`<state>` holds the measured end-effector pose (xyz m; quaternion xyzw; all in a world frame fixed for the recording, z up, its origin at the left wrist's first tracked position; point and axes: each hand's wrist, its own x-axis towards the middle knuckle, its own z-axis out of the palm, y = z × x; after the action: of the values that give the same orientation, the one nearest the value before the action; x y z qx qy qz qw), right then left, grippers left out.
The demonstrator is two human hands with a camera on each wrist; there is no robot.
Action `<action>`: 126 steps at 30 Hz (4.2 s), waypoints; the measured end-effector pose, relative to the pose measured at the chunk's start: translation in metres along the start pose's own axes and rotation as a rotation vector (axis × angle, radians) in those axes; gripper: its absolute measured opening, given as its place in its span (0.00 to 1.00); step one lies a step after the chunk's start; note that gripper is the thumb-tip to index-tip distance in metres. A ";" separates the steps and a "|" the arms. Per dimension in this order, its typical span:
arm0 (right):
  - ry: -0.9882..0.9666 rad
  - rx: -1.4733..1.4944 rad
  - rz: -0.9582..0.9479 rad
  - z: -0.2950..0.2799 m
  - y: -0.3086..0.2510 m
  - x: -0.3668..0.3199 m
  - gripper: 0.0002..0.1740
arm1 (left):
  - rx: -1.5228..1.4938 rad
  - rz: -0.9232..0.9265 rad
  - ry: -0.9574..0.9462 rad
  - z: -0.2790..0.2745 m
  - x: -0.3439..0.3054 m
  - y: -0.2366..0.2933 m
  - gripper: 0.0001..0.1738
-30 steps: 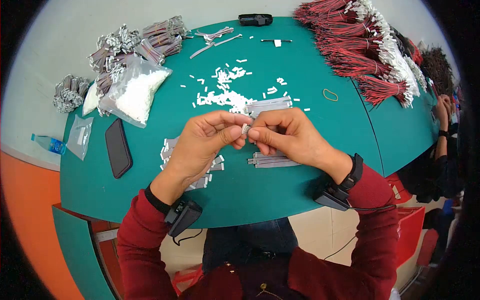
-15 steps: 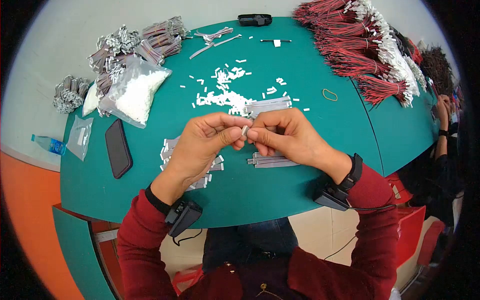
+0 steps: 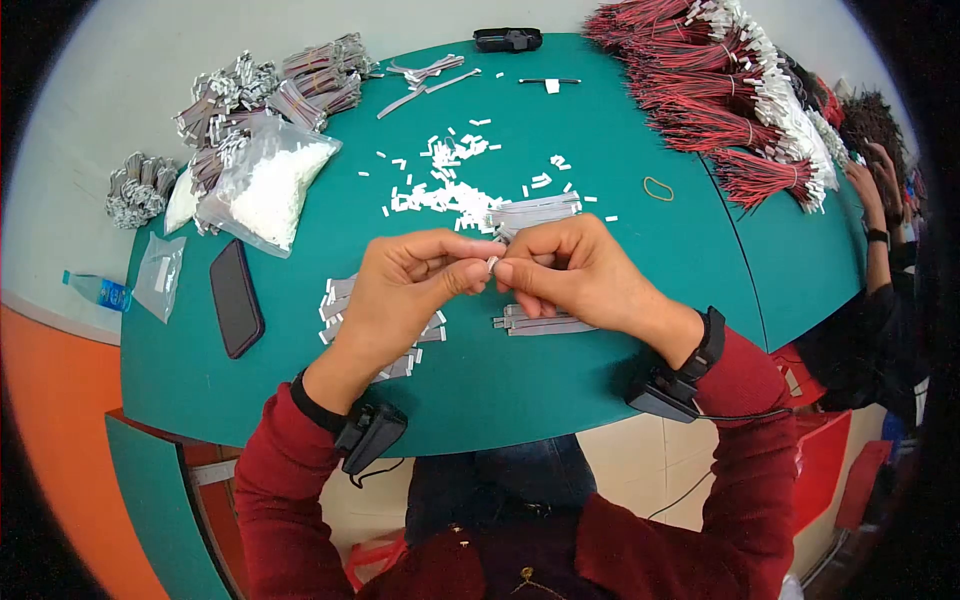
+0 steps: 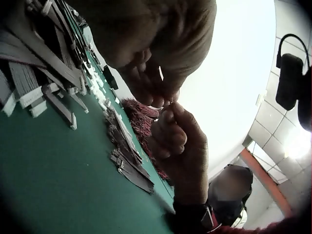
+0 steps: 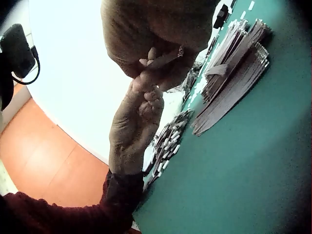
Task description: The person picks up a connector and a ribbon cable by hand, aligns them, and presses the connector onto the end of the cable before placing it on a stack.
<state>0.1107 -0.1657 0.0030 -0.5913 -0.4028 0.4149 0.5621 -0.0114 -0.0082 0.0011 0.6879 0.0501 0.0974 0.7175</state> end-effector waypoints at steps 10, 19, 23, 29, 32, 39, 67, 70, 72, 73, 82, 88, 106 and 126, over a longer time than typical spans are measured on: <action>0.032 0.009 -0.057 0.004 0.004 0.001 0.11 | 0.137 0.089 0.023 0.002 0.001 -0.002 0.13; -0.030 0.038 -0.005 0.007 0.001 -0.001 0.11 | 0.265 0.034 -0.120 -0.003 -0.001 -0.005 0.14; -0.040 0.029 0.022 0.010 -0.003 -0.003 0.12 | 0.257 0.038 -0.133 0.000 -0.004 -0.005 0.14; -0.005 -0.023 -0.027 0.014 -0.001 -0.008 0.13 | 0.191 0.021 -0.087 0.007 -0.009 -0.013 0.14; 0.014 -0.018 -0.054 0.017 0.003 -0.008 0.13 | 0.317 0.084 -0.054 0.009 -0.011 -0.016 0.15; 0.005 -0.005 -0.007 0.015 -0.001 -0.006 0.13 | 0.232 -0.011 -0.066 0.006 -0.007 -0.013 0.15; 0.037 0.261 -0.149 0.007 -0.003 0.002 0.08 | 0.091 0.191 0.156 0.013 -0.001 -0.010 0.14; 0.014 0.153 -0.080 0.009 0.003 0.002 0.08 | -0.045 0.114 0.080 0.012 -0.004 0.001 0.13; 0.037 0.139 -0.076 0.009 0.006 0.003 0.08 | -0.057 0.098 0.065 0.009 -0.004 0.001 0.12; 0.051 0.135 -0.071 0.010 0.007 0.003 0.08 | -0.007 0.118 0.101 0.007 -0.003 -0.005 0.11; 0.092 0.175 -0.068 0.014 0.005 0.002 0.08 | -0.016 0.062 0.170 0.010 -0.005 -0.002 0.09; 0.073 0.138 -0.083 0.015 0.007 0.001 0.08 | 0.024 0.054 0.182 0.008 -0.005 -0.003 0.10; 0.033 0.103 -0.028 0.010 0.007 0.003 0.11 | 0.010 0.062 0.170 0.009 -0.001 -0.009 0.07; 0.217 0.070 -0.131 -0.012 0.009 0.007 0.10 | 1.185 0.038 0.088 -0.030 0.040 0.011 0.07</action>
<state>0.1243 -0.1629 -0.0061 -0.5851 -0.3627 0.3247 0.6486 0.0202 0.0298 0.0133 0.9673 0.1132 0.0938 0.2065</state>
